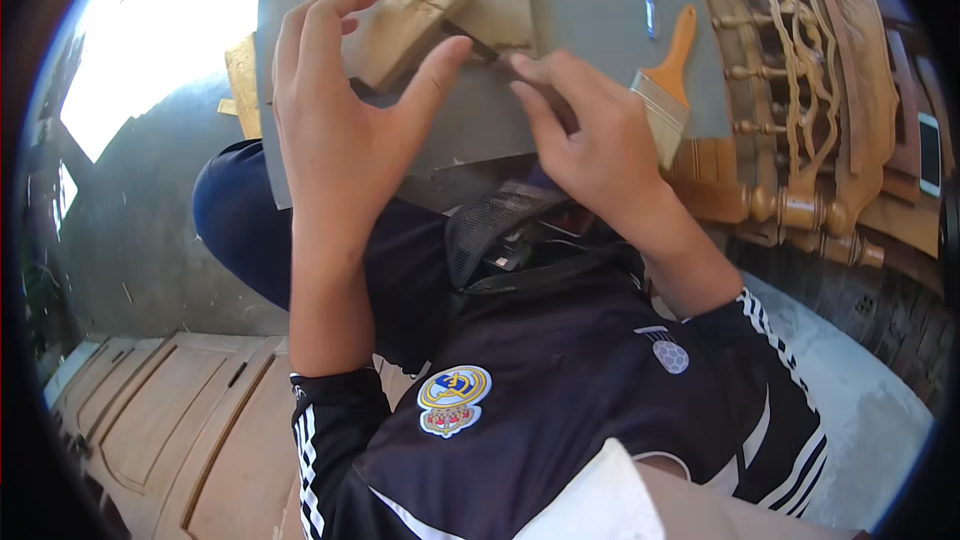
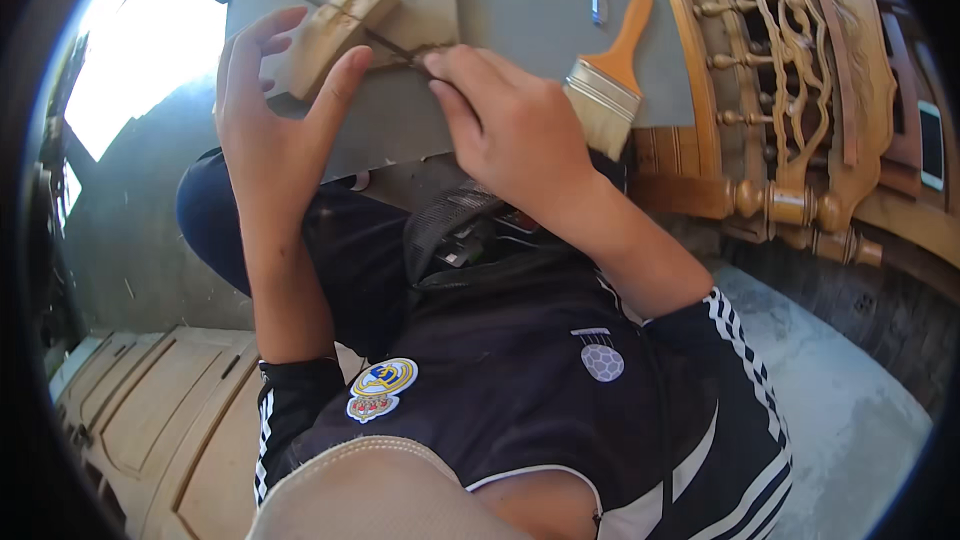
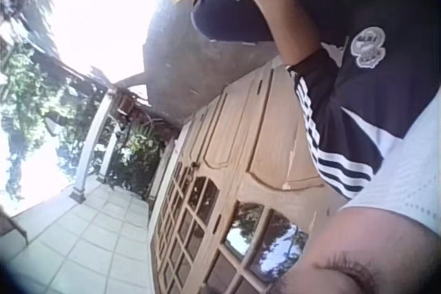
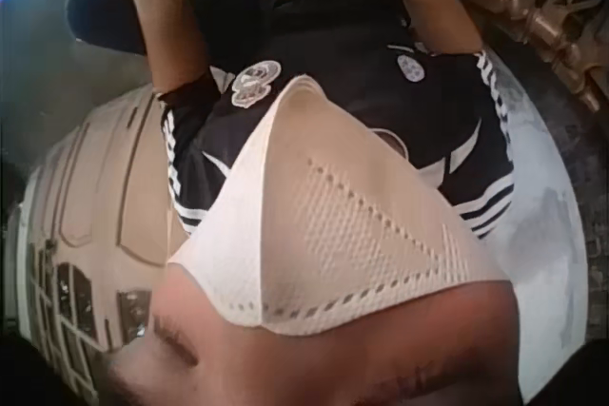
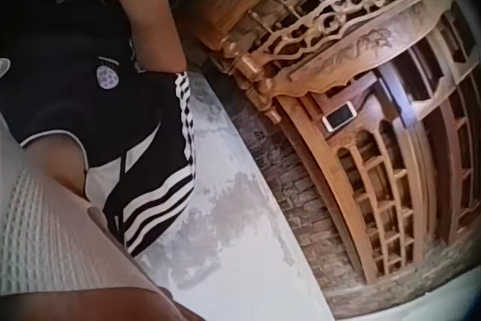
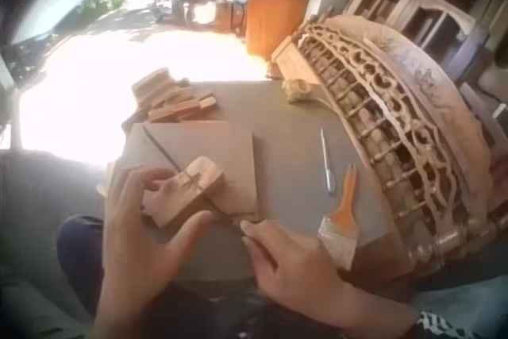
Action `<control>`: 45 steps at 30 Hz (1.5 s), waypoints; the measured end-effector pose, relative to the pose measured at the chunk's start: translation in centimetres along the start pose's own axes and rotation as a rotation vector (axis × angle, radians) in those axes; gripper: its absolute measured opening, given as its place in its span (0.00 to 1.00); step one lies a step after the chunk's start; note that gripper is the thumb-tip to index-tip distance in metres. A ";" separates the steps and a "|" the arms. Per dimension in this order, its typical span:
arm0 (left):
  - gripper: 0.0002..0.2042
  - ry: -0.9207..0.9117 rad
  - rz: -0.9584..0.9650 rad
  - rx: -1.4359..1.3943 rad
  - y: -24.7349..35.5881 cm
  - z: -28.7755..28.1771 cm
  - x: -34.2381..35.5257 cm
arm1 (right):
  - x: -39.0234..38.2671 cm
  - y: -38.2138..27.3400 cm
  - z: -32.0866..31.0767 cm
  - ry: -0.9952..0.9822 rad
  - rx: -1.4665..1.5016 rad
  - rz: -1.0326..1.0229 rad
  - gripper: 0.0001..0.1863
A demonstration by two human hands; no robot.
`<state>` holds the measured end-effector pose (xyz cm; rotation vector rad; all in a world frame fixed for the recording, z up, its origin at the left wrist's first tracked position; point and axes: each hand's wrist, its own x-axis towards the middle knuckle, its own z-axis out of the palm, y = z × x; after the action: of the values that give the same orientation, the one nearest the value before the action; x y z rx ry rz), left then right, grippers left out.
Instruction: Shaping and smoothing wooden blocks using a file and sandpaper.
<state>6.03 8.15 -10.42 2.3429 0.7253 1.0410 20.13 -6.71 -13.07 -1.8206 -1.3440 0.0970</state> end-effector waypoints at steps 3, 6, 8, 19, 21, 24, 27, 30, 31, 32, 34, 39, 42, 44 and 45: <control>0.18 0.014 0.052 0.134 -0.5 2.0 0.0 | -0.2 0.3 0.0 0.057 -0.025 -0.104 0.08; 0.20 0.008 0.044 0.266 -0.8 2.9 0.0 | -0.5 0.4 0.1 0.015 -0.017 -0.084 0.08; 0.20 0.057 0.058 0.240 -1.4 3.8 0.2 | -0.5 0.6 0.2 0.036 -0.003 -0.114 0.07; 0.20 -0.061 0.116 0.355 -0.4 4.1 -0.3 | -1.7 1.8 -1.7 0.010 -0.028 -0.139 0.08; 0.20 -0.069 0.133 0.344 0.6 4.1 -0.2 | -1.7 2.0 -2.2 0.030 -0.013 -0.142 0.08; 0.20 -0.167 0.114 0.221 1.5 3.7 -0.5 | -2.0 2.1 -2.5 0.028 -0.044 -0.129 0.08; 0.17 -0.046 0.249 0.229 1.6 4.6 -0.3 | -1.5 2.4 -2.0 0.081 0.115 -0.129 0.08; 0.16 0.003 0.148 0.327 1.3 5.0 -0.3 | -1.4 2.7 -1.3 0.162 0.166 -0.199 0.09; 0.16 0.007 0.145 0.326 0.0 5.2 -0.9 | -1.5 2.6 -1.4 0.159 0.164 -0.202 0.09; 0.16 0.044 0.201 0.265 -0.6 5.5 -0.9 | -1.4 2.6 -1.6 0.138 0.147 -0.196 0.09; 0.17 0.093 0.270 0.214 -1.0 5.3 -0.7 | -1.4 2.4 -2.1 0.127 0.133 -0.206 0.10; 0.18 -0.027 0.212 0.198 0.1 4.5 -1.0 | -2.6 2.1 -1.5 0.092 0.035 -0.065 0.07; 0.17 -0.016 0.217 0.176 0.1 4.7 -0.8 | -2.6 2.3 -1.2 0.102 0.068 -0.045 0.07; 0.18 0.002 0.278 0.217 -0.8 5.0 -0.7 | -2.7 2.7 -1.1 0.099 0.082 -0.020 0.08; 0.19 0.006 0.271 0.277 -0.7 4.8 -0.3 | -2.2 2.7 -1.4 0.118 0.047 -0.090 0.08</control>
<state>9.41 7.56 -13.90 2.7365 0.5964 1.1201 21.97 -9.46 -14.84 -1.6976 -1.3274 -0.0257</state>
